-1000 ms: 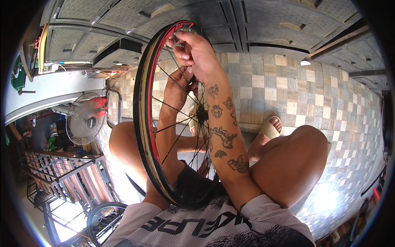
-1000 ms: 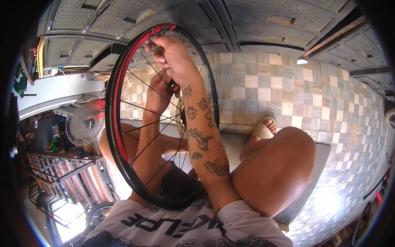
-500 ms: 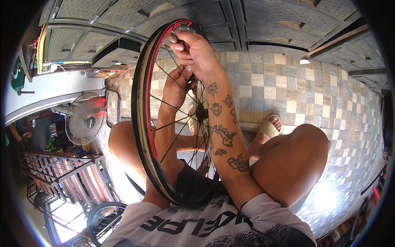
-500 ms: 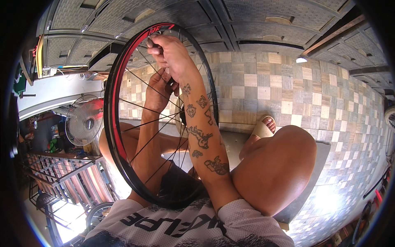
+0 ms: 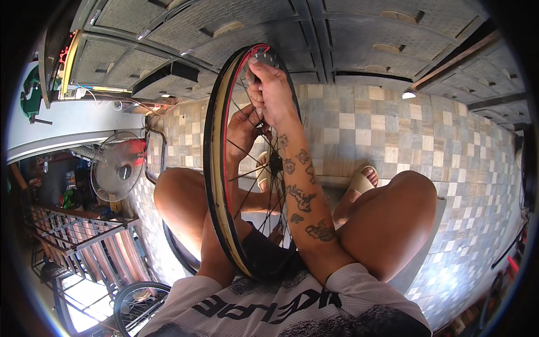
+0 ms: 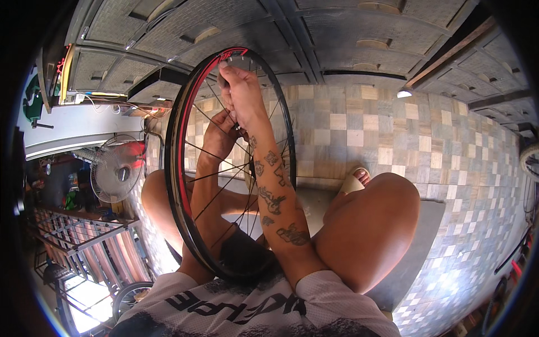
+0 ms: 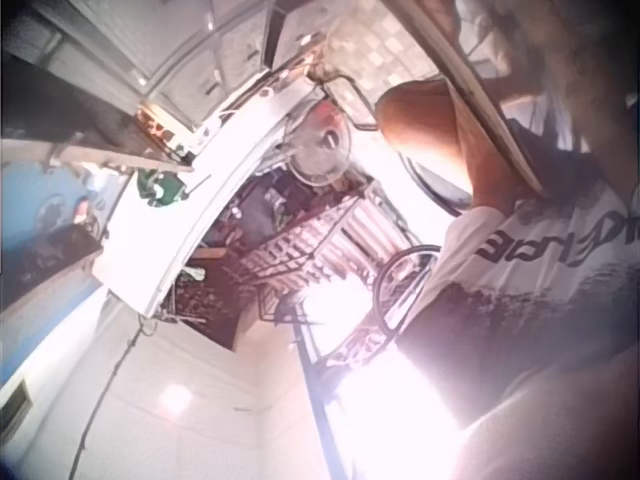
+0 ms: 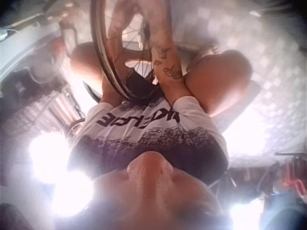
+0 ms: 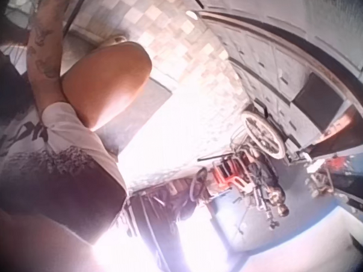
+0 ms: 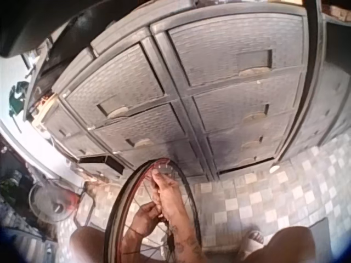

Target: The person sits on the floor and uses a spoke wrench to tighten the nipples on a bicycle wheel. They rotate the wheel periodically to access different spokes and continue adjusting tension across the rim.

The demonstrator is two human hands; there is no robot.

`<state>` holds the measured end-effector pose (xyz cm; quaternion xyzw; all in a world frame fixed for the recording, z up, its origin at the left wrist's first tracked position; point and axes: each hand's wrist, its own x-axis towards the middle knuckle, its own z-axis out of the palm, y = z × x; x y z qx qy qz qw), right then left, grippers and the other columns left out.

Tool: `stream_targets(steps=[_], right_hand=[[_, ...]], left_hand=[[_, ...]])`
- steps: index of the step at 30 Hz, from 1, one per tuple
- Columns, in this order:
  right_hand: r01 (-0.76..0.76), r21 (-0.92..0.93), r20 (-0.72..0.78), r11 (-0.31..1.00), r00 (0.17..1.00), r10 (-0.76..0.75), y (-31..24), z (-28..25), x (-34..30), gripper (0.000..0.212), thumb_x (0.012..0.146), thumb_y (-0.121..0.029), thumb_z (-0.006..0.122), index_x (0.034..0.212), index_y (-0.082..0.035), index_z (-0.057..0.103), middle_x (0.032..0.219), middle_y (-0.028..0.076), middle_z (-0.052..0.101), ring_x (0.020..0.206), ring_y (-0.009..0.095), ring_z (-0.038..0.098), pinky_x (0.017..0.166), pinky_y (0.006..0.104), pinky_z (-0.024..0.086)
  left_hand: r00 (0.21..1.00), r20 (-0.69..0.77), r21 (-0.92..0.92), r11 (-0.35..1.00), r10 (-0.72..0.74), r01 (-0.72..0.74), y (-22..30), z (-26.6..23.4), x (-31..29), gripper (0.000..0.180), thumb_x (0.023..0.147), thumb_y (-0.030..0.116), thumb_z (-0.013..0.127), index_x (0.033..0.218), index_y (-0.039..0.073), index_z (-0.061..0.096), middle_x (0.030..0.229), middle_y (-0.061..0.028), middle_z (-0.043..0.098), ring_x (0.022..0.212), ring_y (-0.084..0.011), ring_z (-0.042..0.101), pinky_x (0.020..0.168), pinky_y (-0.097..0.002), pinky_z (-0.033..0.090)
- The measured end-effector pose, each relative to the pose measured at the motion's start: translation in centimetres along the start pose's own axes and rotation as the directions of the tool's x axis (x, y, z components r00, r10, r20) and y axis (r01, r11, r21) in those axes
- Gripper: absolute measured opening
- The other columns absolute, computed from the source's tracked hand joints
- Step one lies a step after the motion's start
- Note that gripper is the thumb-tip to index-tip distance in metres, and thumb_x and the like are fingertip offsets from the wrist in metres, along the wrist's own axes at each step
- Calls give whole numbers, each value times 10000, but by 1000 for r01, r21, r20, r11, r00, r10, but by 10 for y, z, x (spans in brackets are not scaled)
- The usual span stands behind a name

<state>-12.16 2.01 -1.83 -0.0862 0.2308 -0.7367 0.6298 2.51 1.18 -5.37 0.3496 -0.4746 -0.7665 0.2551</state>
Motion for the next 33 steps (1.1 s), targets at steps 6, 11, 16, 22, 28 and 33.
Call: stream_targets(steps=[6,11,16,22,28,33], right_hand=[[85,-202,-131,976,985,-113,6,8,-4,418,976,-367,678,684,-92,560,539,-72,405,392,19,311,361,241,193],[224,-331,-47,917,966,-253,7,14,-20,434,986,-394,666,695,-78,604,555,-87,406,429,5,302,393,226,187],[387,-464,-93,797,873,-478,1,4,-13,447,1011,-414,615,776,-41,687,589,-79,434,471,22,341,452,229,246],[351,-923,-35,156,327,-944,-14,6,14,177,964,-144,676,1076,-7,672,817,22,670,696,82,581,650,241,468],[467,-374,-121,801,832,-542,10,27,-16,133,945,-137,704,965,-14,657,785,13,657,704,60,604,600,226,452],[445,-520,-172,729,781,-600,8,26,1,139,942,-131,709,963,-3,661,785,9,649,687,50,565,560,230,412]], left_hand=[[1000,15,29,999,13,-14,-6,-5,-4,298,996,275,655,1143,15,653,942,-32,692,780,-167,662,674,-333,557],[1000,14,57,998,2,-3,0,-2,-7,295,1010,284,633,1134,17,654,948,-34,694,780,-184,676,672,-350,562],[987,-118,59,993,106,-100,-1,12,-11,318,1034,341,586,1009,32,657,892,-56,656,802,-168,629,725,-359,557],[976,-96,-72,976,197,-204,-7,16,-13,301,1032,333,592,992,40,649,894,-62,647,794,-181,624,807,-384,549],[968,-240,-285,948,75,-144,-11,32,-4,260,1016,156,579,1221,-4,595,1067,-82,684,914,-210,687,793,-346,579],[991,-122,-448,894,-63,2,-7,26,3,294,981,81,568,1256,-24,567,1077,-98,675,892,-208,696,752,-345,601]])
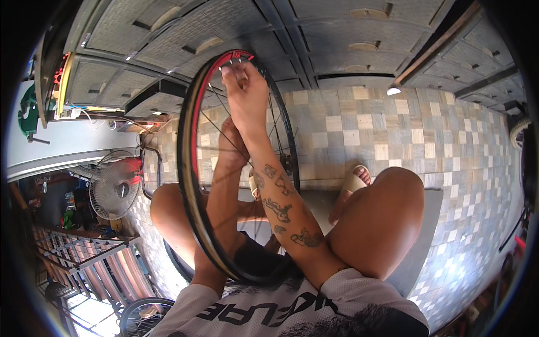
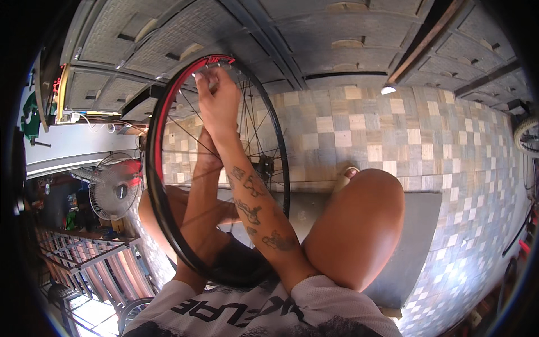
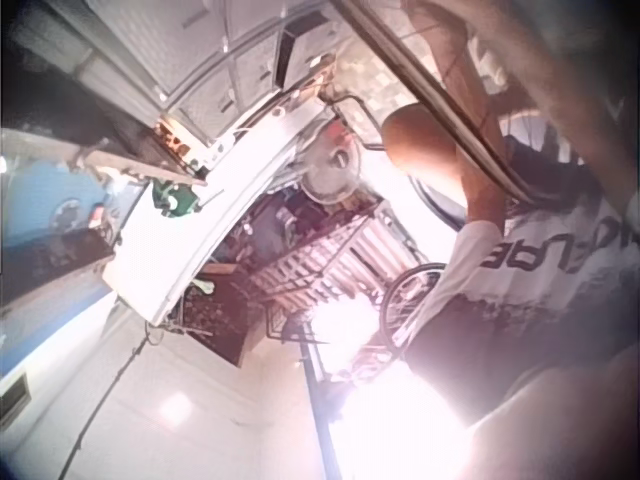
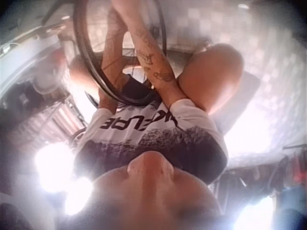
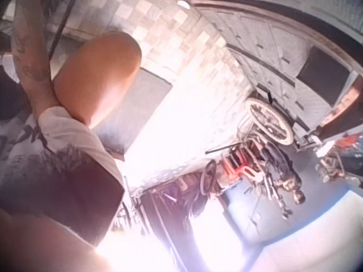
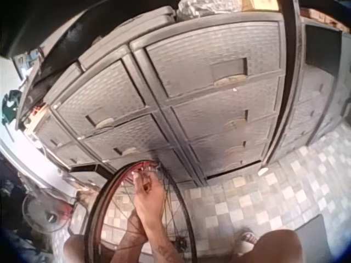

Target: The person sits on the floor and uses a spoke wrench to tighten the nipples on a bicycle wheel. They rotate the wheel periodically to access different spokes and continue adjusting tension across the rim.

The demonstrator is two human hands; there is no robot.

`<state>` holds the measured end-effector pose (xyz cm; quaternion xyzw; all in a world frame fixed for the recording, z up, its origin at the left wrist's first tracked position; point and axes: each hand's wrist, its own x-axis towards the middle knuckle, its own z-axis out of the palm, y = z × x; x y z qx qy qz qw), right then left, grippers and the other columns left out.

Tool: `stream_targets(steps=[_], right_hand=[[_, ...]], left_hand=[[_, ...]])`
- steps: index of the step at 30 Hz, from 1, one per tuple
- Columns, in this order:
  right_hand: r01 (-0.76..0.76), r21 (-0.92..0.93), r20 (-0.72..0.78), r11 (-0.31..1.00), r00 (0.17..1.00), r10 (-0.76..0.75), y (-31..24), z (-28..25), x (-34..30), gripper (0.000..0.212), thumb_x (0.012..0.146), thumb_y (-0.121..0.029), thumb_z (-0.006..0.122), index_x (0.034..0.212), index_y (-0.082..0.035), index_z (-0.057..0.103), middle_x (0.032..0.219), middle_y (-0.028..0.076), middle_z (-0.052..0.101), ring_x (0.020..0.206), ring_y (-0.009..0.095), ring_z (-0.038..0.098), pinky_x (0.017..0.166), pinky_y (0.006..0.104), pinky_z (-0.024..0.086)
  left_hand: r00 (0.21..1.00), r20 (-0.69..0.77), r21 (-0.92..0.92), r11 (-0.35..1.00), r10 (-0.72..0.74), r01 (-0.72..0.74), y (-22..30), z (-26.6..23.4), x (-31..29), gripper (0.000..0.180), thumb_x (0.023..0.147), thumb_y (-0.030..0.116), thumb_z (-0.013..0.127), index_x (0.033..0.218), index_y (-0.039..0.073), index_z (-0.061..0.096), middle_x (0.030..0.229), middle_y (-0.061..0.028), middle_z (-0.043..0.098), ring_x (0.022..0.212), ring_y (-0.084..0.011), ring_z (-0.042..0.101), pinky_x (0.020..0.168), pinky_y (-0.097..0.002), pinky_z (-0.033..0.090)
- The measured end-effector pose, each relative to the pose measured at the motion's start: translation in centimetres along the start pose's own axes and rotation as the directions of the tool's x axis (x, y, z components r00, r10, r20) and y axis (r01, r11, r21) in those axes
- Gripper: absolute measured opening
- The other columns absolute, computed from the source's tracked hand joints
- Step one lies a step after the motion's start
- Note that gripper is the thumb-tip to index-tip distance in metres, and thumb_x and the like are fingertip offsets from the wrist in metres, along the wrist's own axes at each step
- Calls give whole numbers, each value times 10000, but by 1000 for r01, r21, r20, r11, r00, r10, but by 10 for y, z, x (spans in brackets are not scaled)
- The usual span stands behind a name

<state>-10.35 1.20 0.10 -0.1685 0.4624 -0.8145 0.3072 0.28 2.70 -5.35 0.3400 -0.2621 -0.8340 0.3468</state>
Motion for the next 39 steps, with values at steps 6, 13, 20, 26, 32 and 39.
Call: stream_targets(steps=[6,13,20,26,32,39], right_hand=[[-57,98,9,994,998,56,7,-3,8,128,908,-113,732,950,-3,682,839,32,679,648,60,546,579,236,420],[-195,279,86,940,980,178,23,-7,13,109,877,-92,750,902,8,713,797,56,701,647,81,580,574,265,442],[-59,235,-136,970,986,93,23,-8,19,102,865,-72,739,857,23,702,757,67,694,704,110,613,663,271,469],[-92,206,-135,974,983,121,37,-6,28,101,860,-79,745,860,14,706,774,66,693,710,129,618,683,283,480],[-216,277,45,936,976,212,34,-13,32,116,871,-97,758,890,-4,692,797,60,701,717,100,632,641,244,468],[-16,75,-115,997,993,25,11,-26,24,111,859,-84,752,871,1,681,808,71,711,753,137,669,691,280,502]], left_hand=[[991,-132,135,991,36,-18,-6,-7,15,234,994,64,579,1216,-11,580,1074,-99,680,864,-206,700,717,-334,608],[954,-189,297,939,234,-172,-13,7,5,226,1010,104,595,1193,-30,590,1026,-83,684,827,-175,691,691,-310,583],[970,-92,344,921,226,-181,-3,12,10,251,994,110,617,1177,-62,613,1021,-92,703,838,-163,696,703,-284,569],[959,-176,430,894,223,-129,-5,7,18,230,992,144,637,1122,-45,623,978,-70,688,819,-138,667,710,-272,545],[901,-136,702,682,412,-206,-4,17,9,192,994,175,635,1022,-15,640,930,-47,666,763,-105,611,690,-269,511],[962,-6,666,719,273,-200,-8,16,11,254,982,179,649,1098,-47,651,937,-39,670,783,-87,602,686,-267,506]])
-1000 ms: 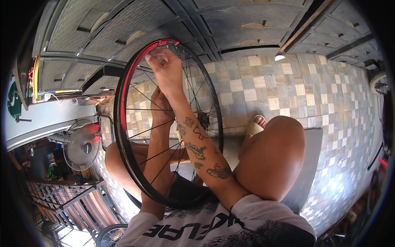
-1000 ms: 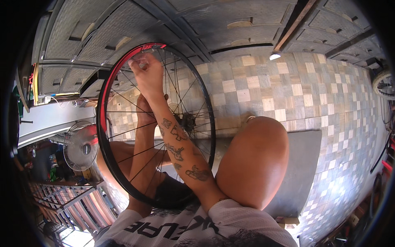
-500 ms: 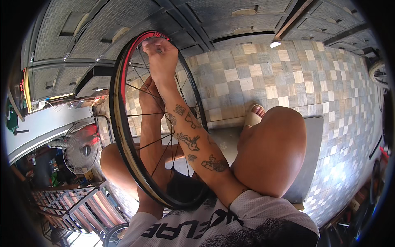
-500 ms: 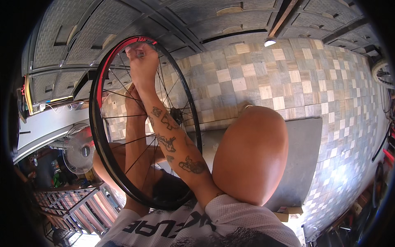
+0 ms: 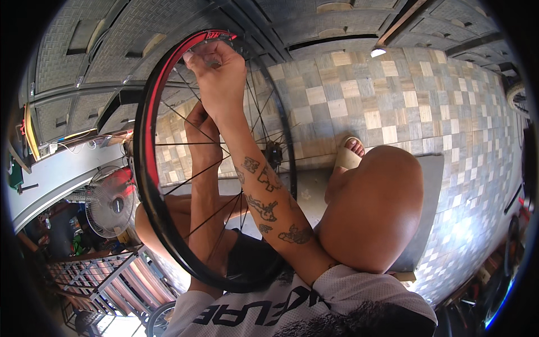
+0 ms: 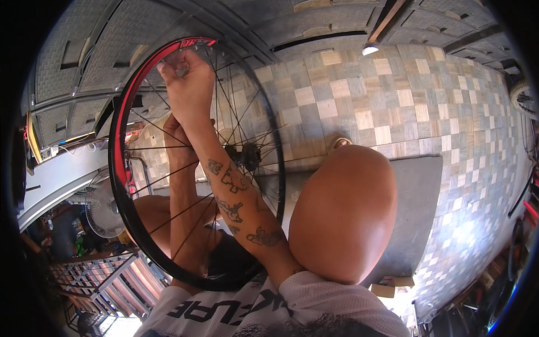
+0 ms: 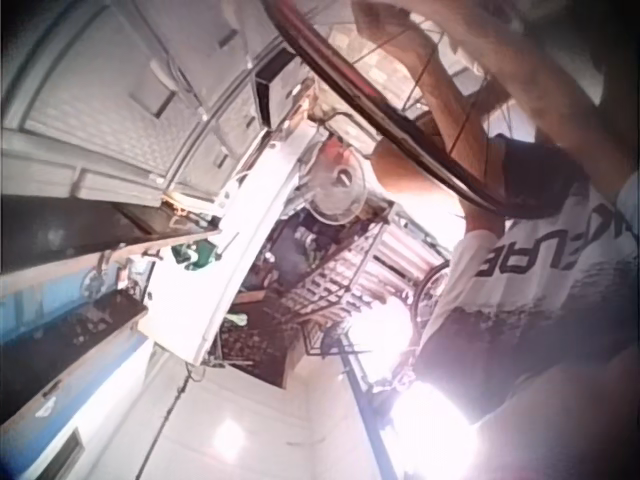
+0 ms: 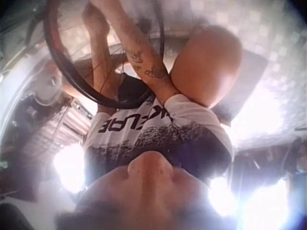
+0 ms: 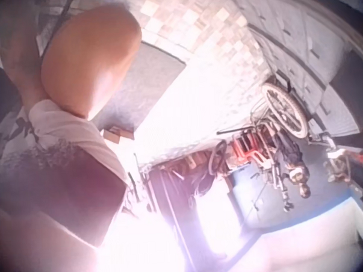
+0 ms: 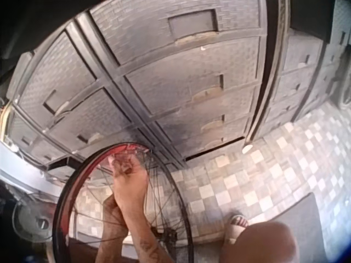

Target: The person sits on the floor and uses a spoke wrench to tighten the nipples on a bicycle wheel. They rotate the wheel periodically to access different spokes and continue adjusting tension across the rim.

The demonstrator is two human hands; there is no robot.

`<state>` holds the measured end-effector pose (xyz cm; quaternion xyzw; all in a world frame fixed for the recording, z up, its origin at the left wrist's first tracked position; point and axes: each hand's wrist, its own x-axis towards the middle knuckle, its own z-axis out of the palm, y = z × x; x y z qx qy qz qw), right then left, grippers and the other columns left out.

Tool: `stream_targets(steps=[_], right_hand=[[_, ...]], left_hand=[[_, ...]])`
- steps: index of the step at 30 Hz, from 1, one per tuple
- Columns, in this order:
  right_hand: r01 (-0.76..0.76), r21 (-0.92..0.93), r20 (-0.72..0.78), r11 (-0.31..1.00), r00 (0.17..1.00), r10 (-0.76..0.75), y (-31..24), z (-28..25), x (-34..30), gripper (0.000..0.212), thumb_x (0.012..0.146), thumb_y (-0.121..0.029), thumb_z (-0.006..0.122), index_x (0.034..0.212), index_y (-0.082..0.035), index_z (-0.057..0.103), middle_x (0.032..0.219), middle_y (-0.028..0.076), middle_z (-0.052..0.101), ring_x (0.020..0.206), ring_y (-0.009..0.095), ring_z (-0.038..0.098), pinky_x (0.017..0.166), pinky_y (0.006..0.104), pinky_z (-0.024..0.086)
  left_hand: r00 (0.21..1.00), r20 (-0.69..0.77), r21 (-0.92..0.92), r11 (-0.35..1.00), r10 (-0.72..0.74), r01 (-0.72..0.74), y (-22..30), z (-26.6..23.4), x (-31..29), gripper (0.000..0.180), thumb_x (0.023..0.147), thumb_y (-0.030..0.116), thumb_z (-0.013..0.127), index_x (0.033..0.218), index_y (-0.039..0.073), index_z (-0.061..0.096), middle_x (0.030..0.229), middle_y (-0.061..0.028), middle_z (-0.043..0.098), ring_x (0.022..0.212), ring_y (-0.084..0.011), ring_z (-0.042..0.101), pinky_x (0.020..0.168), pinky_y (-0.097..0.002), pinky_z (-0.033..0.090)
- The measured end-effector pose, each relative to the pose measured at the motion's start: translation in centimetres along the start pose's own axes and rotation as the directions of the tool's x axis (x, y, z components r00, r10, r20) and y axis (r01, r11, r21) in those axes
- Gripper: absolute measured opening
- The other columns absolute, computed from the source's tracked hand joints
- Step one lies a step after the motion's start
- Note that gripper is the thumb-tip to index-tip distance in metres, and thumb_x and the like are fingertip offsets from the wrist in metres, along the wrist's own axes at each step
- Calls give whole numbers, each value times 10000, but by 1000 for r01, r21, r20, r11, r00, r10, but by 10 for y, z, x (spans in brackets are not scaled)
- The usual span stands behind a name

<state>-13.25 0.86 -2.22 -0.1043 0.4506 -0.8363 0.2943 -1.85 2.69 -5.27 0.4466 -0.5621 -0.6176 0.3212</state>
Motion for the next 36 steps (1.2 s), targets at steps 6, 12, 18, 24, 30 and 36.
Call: stream_targets(steps=[6,12,18,24,30,36], right_hand=[[-90,144,84,985,993,78,0,-5,5,112,881,-76,756,898,-2,673,831,69,707,756,117,658,645,247,481],[-152,356,97,922,987,125,-5,-11,6,92,878,-36,744,869,-3,658,809,64,688,683,95,615,581,236,451],[-254,424,139,869,967,214,-22,-19,5,90,883,-22,736,860,-13,649,795,66,682,567,60,536,458,216,372],[-285,426,186,859,956,225,-28,-29,8,110,886,-41,743,855,-26,639,791,59,679,511,42,493,416,210,343],[-272,382,155,883,961,229,-31,-31,12,103,892,-65,744,869,-30,650,791,53,681,510,41,488,434,217,361],[-324,317,188,891,943,276,-30,-32,12,103,937,-107,702,892,-22,669,777,46,684,530,36,485,460,213,358]], left_hand=[[998,-50,87,995,-36,41,5,13,-4,234,1003,184,613,1049,-44,638,933,-47,659,789,-90,599,709,-279,529],[995,-94,136,990,-16,28,26,29,-13,215,1032,164,574,978,-37,632,911,-53,654,791,-89,602,713,-274,552],[992,-117,182,983,51,-29,30,36,-19,181,1027,120,572,957,-38,625,848,-43,650,740,-78,595,684,-262,537],[997,-78,110,994,7,2,22,36,-17,170,1007,158,625,1065,2,662,984,-31,680,832,-89,627,743,-259,516],[996,-43,135,988,79,-72,16,40,-8,168,1013,123,596,955,-26,647,830,-33,647,710,-81,588,657,-247,498],[1000,19,4,1000,-11,11,11,33,-3,167,1016,121,597,1018,-36,654,870,-25,659,766,-71,586,689,-231,483]])
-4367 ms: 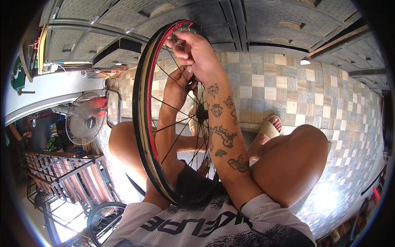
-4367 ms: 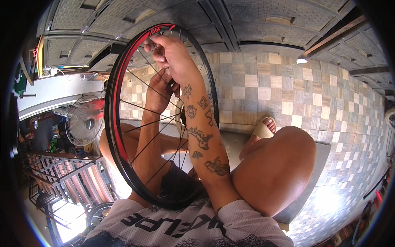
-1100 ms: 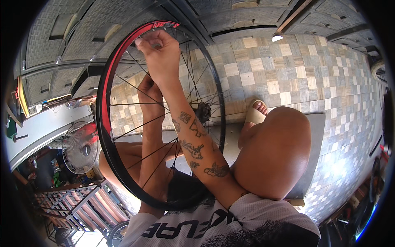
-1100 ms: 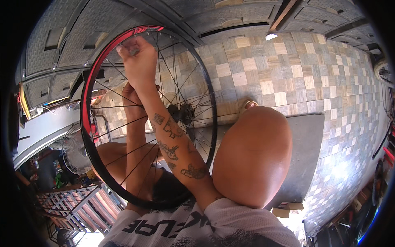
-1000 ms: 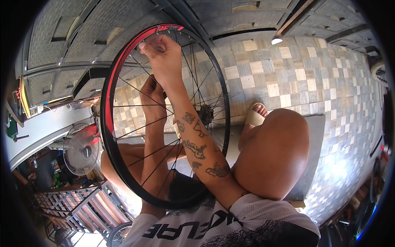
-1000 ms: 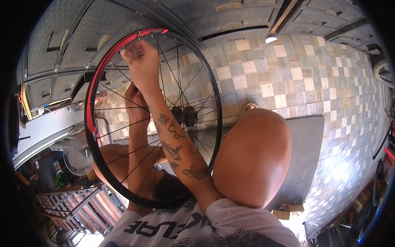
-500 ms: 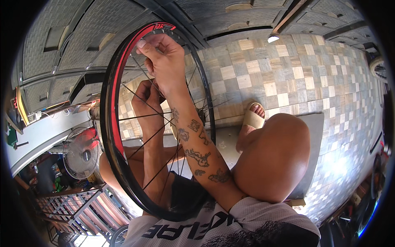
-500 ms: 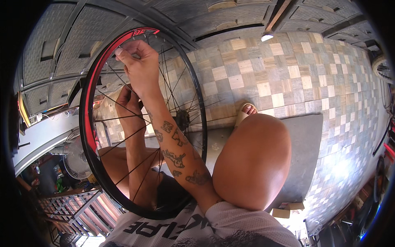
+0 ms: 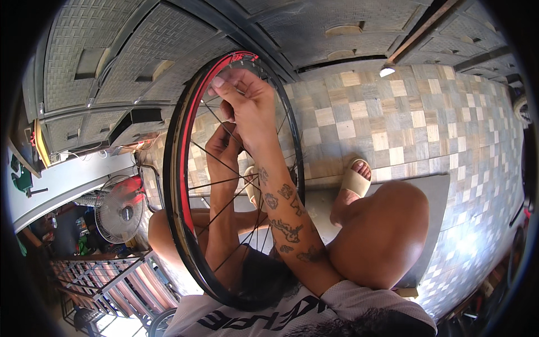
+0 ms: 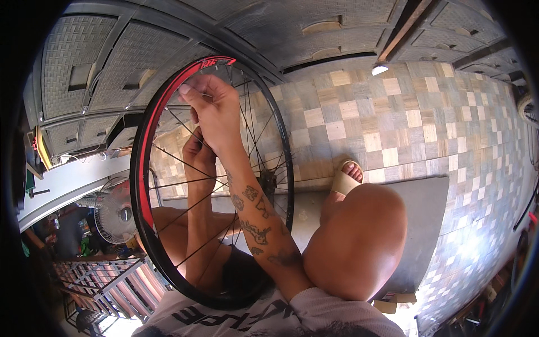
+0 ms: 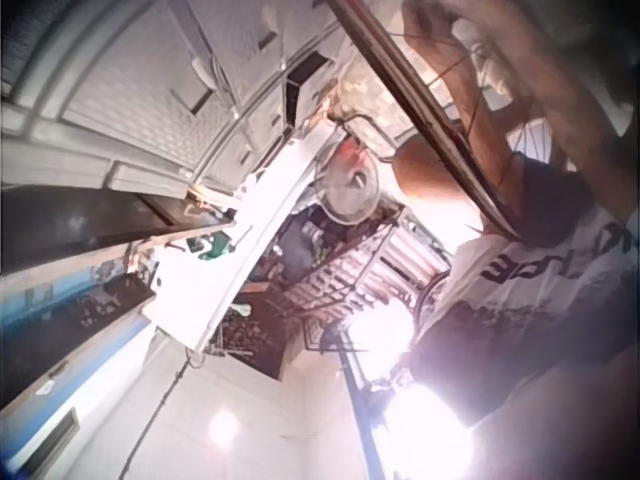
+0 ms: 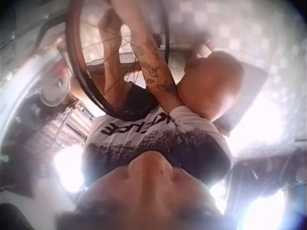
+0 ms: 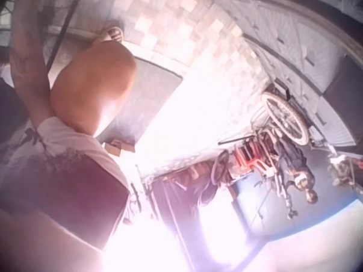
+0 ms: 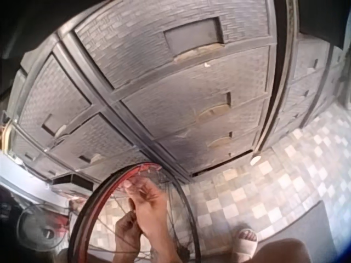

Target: The person sits on the floor and uses a spoke wrench to tighten the nipples on a bicycle wheel. They rotate the wheel periodically to access different spokes and continue adjusting tension across the rim.

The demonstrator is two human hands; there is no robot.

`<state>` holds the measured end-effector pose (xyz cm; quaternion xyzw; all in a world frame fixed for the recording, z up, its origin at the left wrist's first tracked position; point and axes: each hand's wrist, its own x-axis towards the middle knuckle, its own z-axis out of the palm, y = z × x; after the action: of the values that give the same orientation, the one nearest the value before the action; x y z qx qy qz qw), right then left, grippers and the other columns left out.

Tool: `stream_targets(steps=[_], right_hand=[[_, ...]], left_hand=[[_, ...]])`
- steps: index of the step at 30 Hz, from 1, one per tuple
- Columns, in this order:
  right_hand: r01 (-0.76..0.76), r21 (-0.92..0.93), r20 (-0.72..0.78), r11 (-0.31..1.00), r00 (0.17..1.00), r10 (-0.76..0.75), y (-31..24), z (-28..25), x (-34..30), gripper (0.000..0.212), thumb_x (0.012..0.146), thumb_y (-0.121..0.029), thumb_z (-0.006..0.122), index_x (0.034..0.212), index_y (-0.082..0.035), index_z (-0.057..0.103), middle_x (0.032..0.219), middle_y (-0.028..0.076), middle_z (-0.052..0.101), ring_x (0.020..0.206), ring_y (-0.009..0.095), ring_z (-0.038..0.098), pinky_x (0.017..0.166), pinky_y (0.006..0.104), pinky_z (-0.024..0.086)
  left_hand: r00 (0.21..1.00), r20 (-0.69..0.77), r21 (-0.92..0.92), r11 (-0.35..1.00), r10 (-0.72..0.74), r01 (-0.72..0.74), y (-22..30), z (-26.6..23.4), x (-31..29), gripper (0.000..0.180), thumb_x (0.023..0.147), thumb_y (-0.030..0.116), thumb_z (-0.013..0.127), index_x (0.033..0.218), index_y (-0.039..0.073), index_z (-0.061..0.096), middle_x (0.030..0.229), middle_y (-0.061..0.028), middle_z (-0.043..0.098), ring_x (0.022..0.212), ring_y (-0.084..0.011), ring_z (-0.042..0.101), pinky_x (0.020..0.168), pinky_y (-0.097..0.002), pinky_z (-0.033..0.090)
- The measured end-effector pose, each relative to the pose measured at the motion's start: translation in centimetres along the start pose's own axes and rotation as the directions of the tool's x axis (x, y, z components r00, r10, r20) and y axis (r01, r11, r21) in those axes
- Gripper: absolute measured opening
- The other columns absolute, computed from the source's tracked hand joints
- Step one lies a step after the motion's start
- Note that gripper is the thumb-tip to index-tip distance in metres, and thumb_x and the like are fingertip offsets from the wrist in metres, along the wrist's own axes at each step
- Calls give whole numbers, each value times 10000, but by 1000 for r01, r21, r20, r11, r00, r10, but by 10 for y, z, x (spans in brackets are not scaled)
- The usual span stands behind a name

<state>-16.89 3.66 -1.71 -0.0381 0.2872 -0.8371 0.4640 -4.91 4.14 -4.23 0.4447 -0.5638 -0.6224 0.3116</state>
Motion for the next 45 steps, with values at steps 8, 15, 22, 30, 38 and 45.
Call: stream_targets(steps=[8,15,22,30,38,45], right_hand=[[-125,79,175,989,978,110,0,-8,4,222,1002,-203,604,931,-2,666,796,52,671,525,34,411,472,203,310],[-201,180,277,963,950,147,-3,-8,8,158,994,-205,565,959,-53,589,788,34,579,534,60,416,433,209,274],[-246,177,335,953,926,176,-3,-14,11,176,1012,-210,510,966,-48,561,886,45,574,602,84,429,516,208,327],[-294,201,378,934,903,203,-1,-15,13,188,1015,-233,488,961,-66,552,838,10,544,626,85,419,540,220,319],[-273,160,346,948,915,205,-3,-13,11,201,1019,-251,467,940,-84,545,839,-5,553,632,81,433,531,225,285],[-292,171,351,941,910,218,-5,-10,10,243,1032,-289,473,917,-89,549,774,-11,542,637,82,440,533,229,301]], left_hand=[[999,12,103,994,-49,47,-4,-8,7,321,1018,171,624,1253,-47,609,1091,-45,674,940,-106,642,810,-250,526],[1000,-18,-40,999,3,-4,1,-3,3,196,1014,152,631,1063,-35,662,945,-48,683,816,-97,642,747,-267,543],[1000,-27,-62,998,3,-4,2,-1,4,194,1007,160,637,1029,-32,656,920,-54,675,795,-116,648,746,-297,567],[1000,-6,-116,993,-3,2,-5,-6,4,197,1008,169,643,1039,-24,664,921,-44,674,815,-107,640,764,-301,556],[999,30,-54,998,-32,33,-8,-13,4,300,1020,225,623,1206,-10,634,1087,-49,690,943,-132,665,832,-323,547],[998,29,-72,996,-52,54,-7,-13,5,283,1019,223,625,1189,-3,637,1094,-60,703,952,-143,675,833,-320,543]])
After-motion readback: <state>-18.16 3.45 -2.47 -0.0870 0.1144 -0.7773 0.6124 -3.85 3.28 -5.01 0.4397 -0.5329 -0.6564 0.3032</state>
